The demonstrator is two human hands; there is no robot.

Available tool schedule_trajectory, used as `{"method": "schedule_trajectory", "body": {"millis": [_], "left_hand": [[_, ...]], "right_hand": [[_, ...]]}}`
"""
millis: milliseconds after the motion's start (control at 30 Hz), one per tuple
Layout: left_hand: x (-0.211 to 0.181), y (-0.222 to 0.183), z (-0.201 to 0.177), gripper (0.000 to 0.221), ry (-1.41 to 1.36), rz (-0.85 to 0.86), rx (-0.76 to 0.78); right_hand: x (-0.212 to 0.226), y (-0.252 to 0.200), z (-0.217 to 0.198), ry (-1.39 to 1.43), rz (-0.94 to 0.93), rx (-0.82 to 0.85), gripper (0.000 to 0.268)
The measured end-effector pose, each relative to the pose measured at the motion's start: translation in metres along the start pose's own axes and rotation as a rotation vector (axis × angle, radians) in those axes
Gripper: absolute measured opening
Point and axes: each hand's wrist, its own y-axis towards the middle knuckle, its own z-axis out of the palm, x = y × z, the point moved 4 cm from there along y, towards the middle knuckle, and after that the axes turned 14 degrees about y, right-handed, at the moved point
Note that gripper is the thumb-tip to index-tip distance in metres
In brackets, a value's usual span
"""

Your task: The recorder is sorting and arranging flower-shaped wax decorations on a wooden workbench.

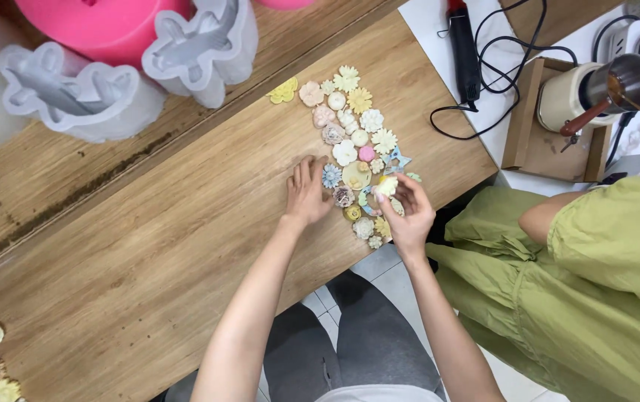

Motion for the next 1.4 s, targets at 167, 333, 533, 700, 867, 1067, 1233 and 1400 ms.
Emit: {"method": "schedule_trajectory", "body": {"millis": [167, 333, 533, 700, 867, 1067, 1233, 1400], "left_hand": [[0.007, 0.005, 0.012, 0.093, 0.179, 0.177, 0.000], [0.022, -0.005, 0.027, 0.083, 0.202, 0.163, -0.086], [0.021, -0.004, 0.026, 0.077, 0.209, 0.112, -0.064], [0.021, -0.002, 0.027, 0.072, 0.217, 0.104, -0.103], [0.025, 0.000, 0.030, 0.083, 0.206, 0.136, -0.280], [0.033, 0.001, 0.054, 0.069, 0.229, 0.176, -0.348], [0.047, -0.043, 0.038, 0.069, 0.137, 0.051, -0.483], [0.094, -0.141, 0.013, 0.065, -0.053, -0.220, -0.649]], "right_hand": [[-0.009, -0.041, -0.031, 0.137, 0.119, -0.090, 0.046], [-0.009, -0.062, -0.045, 0.113, 0.162, -0.134, 0.045], [-0.002, -0.064, -0.044, 0.145, 0.195, -0.123, 0.044], [0.006, -0.063, -0.033, 0.360, 0.240, -0.121, 0.041], [0.002, -0.070, -0.028, 0.572, 0.386, -0.128, 0.041], [0.014, -0.081, -0.017, 0.585, 0.433, -0.101, 0.042], [0.014, -0.091, -0.016, 0.582, 0.493, -0.036, 0.044], [0.006, -0.092, 0.005, 0.530, 0.603, 0.096, 0.044]]}}
